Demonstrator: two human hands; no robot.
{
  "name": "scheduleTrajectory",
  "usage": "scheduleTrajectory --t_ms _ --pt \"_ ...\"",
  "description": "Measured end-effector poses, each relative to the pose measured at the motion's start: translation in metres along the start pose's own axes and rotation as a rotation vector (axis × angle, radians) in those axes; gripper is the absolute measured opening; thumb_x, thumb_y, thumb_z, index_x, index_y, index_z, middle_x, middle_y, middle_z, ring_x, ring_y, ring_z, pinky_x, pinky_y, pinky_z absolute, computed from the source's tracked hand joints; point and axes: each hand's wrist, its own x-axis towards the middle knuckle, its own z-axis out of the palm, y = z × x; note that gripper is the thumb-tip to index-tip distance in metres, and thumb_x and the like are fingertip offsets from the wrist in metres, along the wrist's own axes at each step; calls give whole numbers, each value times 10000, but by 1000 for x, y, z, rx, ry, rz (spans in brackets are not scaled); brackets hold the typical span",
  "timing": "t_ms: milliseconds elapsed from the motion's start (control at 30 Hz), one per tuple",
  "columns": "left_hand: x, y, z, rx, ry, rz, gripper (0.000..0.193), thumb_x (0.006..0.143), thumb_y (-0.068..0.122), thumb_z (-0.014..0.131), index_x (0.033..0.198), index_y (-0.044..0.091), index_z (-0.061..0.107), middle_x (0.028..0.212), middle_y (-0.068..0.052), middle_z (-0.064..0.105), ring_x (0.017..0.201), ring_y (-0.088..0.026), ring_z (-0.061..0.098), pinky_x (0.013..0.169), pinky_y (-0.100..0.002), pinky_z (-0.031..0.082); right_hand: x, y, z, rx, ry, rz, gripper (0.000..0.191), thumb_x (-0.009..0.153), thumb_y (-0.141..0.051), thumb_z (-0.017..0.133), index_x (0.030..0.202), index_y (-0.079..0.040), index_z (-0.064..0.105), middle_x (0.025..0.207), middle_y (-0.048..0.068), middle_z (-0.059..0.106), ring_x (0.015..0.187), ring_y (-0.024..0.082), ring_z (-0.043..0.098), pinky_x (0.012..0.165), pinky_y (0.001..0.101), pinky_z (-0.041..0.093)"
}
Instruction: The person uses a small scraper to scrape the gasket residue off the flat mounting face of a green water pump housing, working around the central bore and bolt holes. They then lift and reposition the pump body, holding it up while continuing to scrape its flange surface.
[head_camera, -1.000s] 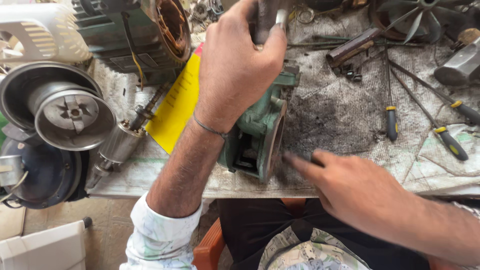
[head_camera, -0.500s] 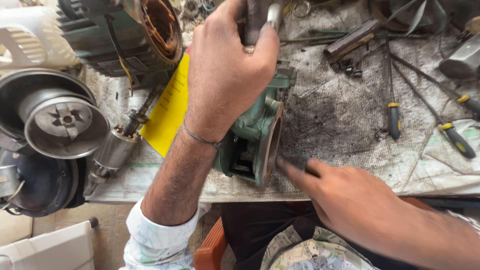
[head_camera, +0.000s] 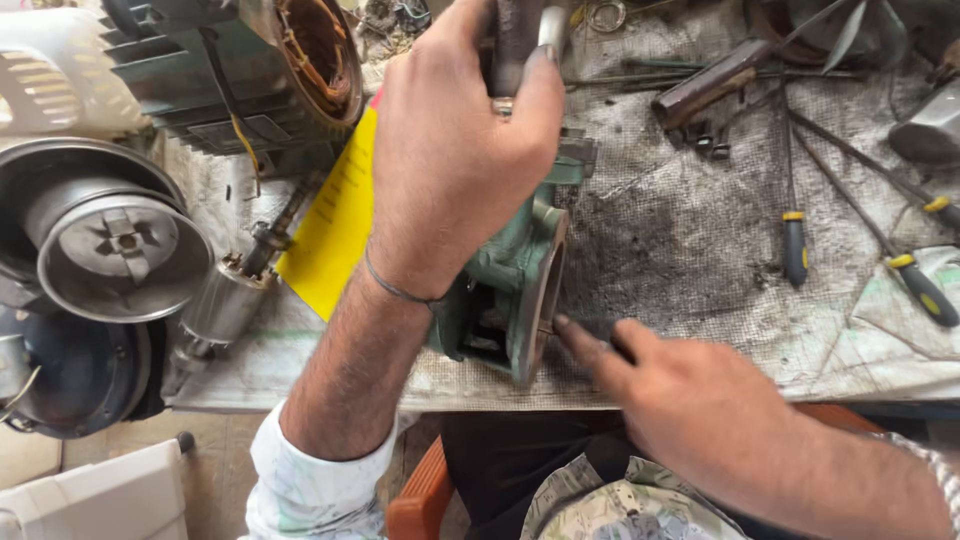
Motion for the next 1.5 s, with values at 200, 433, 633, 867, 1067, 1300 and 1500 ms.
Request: scheduleTrajectory --t_ms 200,433,633,867,1067,1300,1500 --pt "-1 1 0 -3 13 32 173 903 160 623 1001 18 629 799 -114 722 752 -269 752 685 -384 569 1 0 -7 56 -39 52 954 825 -135 639 1675 -292 236 1174 106 608 864 310 717 759 432 602" --pt "-1 3 0 -21 -24 -55 178 889 174 619 986 26 637 791 -97 726 728 -238 759 686 -369 570 4 0 1 21 -105 93 867 876 -127 602 1638 -288 220 1159 100 609 900 311 711 776 437 599" --pt "-1 -2 1 -6 9 5 178 898 171 629 996 23 641 817 -112 728 767 -256 755 704 -372 570 2 -1 1 146 66 -33 928 830 -161 672 1668 -306 302 1290 146 599 881 356 722 726 476 605" --pt "-2 -10 3 26 -1 70 230 901 202 701 1037 25 643 854 -91 745 799 -244 752 737 -376 572 1 -4 -4 3 54 -27 971 798 -149 659 1673 -252 249 1304 168 578 911 353 723 750 455 612" --pt "3 -17 0 -39 -82 -103 208 895 192 715 1027 35 677 861 -40 776 770 -127 767 717 -309 598 2 -2 6 -44 85 -67 957 783 -106 635 1657 -102 244 1280 218 571 894 367 717 731 460 611" --pt "8 -19 -3 -84 -92 -60 185 906 137 695 1036 5 686 878 -40 778 780 -66 713 714 -268 586 -2 -11 -4 -49 61 -51 936 809 -106 627 1660 -132 237 1134 140 587 827 317 722 678 441 610" --pt "7 -14 -3 -126 -76 -73 191 841 138 666 970 -3 662 798 -36 736 708 -81 678 659 -273 559 -3 -18 -14 -94 173 -64 863 821 -123 633 1622 -92 312 1071 134 597 779 311 722 637 426 603"
